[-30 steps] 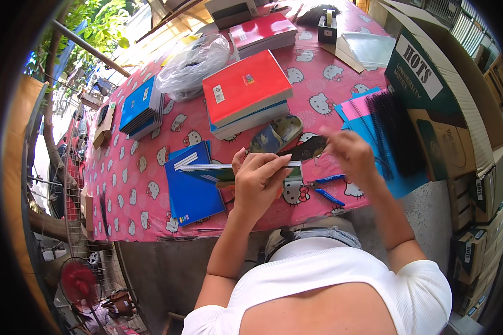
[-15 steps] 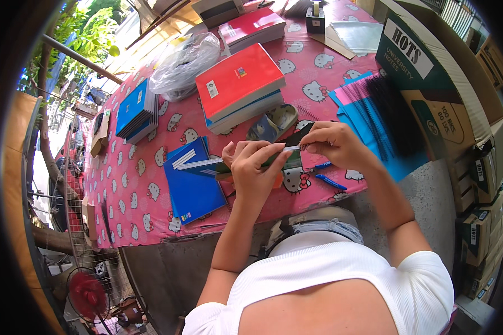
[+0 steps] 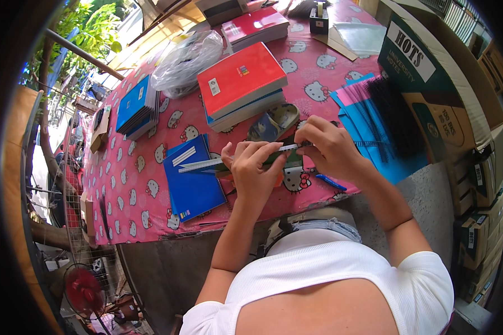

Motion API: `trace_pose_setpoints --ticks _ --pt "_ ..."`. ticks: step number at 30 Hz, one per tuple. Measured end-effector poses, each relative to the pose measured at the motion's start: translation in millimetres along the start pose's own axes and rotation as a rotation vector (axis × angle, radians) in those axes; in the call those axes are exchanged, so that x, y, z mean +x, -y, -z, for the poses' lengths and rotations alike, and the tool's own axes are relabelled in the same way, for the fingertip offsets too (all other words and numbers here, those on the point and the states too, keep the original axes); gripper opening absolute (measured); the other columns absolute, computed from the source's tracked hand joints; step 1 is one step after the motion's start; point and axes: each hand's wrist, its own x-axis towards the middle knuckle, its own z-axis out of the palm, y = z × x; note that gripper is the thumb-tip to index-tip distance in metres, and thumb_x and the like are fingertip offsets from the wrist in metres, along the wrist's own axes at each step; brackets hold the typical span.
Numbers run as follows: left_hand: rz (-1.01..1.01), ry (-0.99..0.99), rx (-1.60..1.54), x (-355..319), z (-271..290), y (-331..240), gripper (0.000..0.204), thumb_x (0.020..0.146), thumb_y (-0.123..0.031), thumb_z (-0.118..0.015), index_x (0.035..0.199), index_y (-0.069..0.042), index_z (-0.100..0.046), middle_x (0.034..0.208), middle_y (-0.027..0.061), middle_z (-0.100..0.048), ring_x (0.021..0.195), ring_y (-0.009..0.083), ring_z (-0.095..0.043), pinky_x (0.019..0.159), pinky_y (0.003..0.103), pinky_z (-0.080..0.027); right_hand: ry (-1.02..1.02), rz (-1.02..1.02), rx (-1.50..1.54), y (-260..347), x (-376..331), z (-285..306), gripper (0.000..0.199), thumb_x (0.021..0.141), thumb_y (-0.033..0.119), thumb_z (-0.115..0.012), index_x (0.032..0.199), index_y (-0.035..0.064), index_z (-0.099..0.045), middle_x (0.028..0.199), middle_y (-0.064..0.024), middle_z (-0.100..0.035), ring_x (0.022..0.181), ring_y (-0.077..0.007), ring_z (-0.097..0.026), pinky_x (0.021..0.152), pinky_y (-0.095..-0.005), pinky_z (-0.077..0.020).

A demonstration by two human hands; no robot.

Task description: The person prepares spiral notebooks by cutting wire spirals with pliers and applying adhesive tape to the edges of the notebooks one at a time.

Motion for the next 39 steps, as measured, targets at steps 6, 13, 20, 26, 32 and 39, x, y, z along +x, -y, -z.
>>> trace_pose_setpoints --ticks 6,13,20,26,32,39 --pt "0.009 -0.016 -0.012 -1.5 -4.3 0.1 0.018 0.069 -0.019 -0.078 0.086 -0.016 -0.074 0.082 -0.0023 -0.068 0.085 0.0147 -0.060 0.099 0.042 -0.025 -0.027 0.005 -0.083 7.8 3.8 1.2 0.012 0.082 0.015 -0.066 0.086 0.0076 -0.058 0.079 -0.0057 -0.056 0.076 -0.0278 -0.061 0.058 -0.0386 -0.0478" --pt "0.002 -0.007 -0.011 -6.6 3.4 3.1 0.019 0.068 -0.021 -0.076 0.086 -0.018 -0.072 0.083 -0.0026 -0.067 0.084 0.0160 -0.059 0.098 0.044 -0.026 0.276 0.098 -0.184 8.9 14.5 3.6 0.011 0.081 0.014 -0.066 0.088 0.0072 -0.061 0.082 -0.0079 -0.060 0.080 -0.0296 -0.063 0.061 -0.0383 -0.0490" --pt "-0.058 -0.054 -0.071 -11.8 3.9 -0.9 0.038 0.063 -0.026 -0.082 0.097 -0.016 -0.070 0.082 -0.0027 -0.068 0.082 0.0154 -0.061 0.098 0.042 -0.028 0.568 -0.016 -0.364 -94.8 79.5 -50.9 0.050 0.069 0.025 -0.077 0.111 0.0058 -0.056 0.111 -0.0140 -0.058 0.098 -0.0335 -0.061 0.078 -0.0415 -0.0519" --pt "-0.043 -0.080 0.036 -7.9 11.5 10.7 0.035 0.064 -0.030 -0.083 0.092 -0.016 -0.068 0.079 -0.0017 -0.066 0.082 0.0165 -0.062 0.100 0.044 -0.027 0.556 0.006 -0.430 -151.4 62.8 -111.3 0.058 0.062 0.025 -0.081 0.109 0.0031 -0.056 0.110 -0.0141 -0.061 0.101 -0.0322 -0.060 0.085 -0.0381 -0.0510" --pt "-0.057 -0.125 -0.038 -4.4 12.8 11.6 0.022 0.064 -0.029 -0.082 0.074 -0.015 -0.068 0.073 -0.0026 -0.065 0.079 0.0148 -0.061 0.101 0.043 -0.026 0.074 -0.105 0.925 -119.2 35.7 -34.5 0.044 0.068 0.014 -0.076 0.106 0.0054 -0.055 0.107 -0.0077 -0.064 0.097 -0.0208 -0.062 0.079 -0.0327 -0.0519" --pt "-0.008 -0.113 -0.050 -4.3 9.0 16.8 0.021 0.061 -0.028 -0.082 0.069 -0.014 -0.068 0.072 -0.0023 -0.066 0.075 0.0149 -0.061 0.101 0.042 -0.026 0.188 -0.110 1.315 -85.0 29.0 2.8 0.051 0.061 0.004 -0.079 0.106 0.0014 -0.055 0.097 -0.0051 -0.064 0.085 -0.0165 -0.062 0.074 -0.0309 -0.0528"
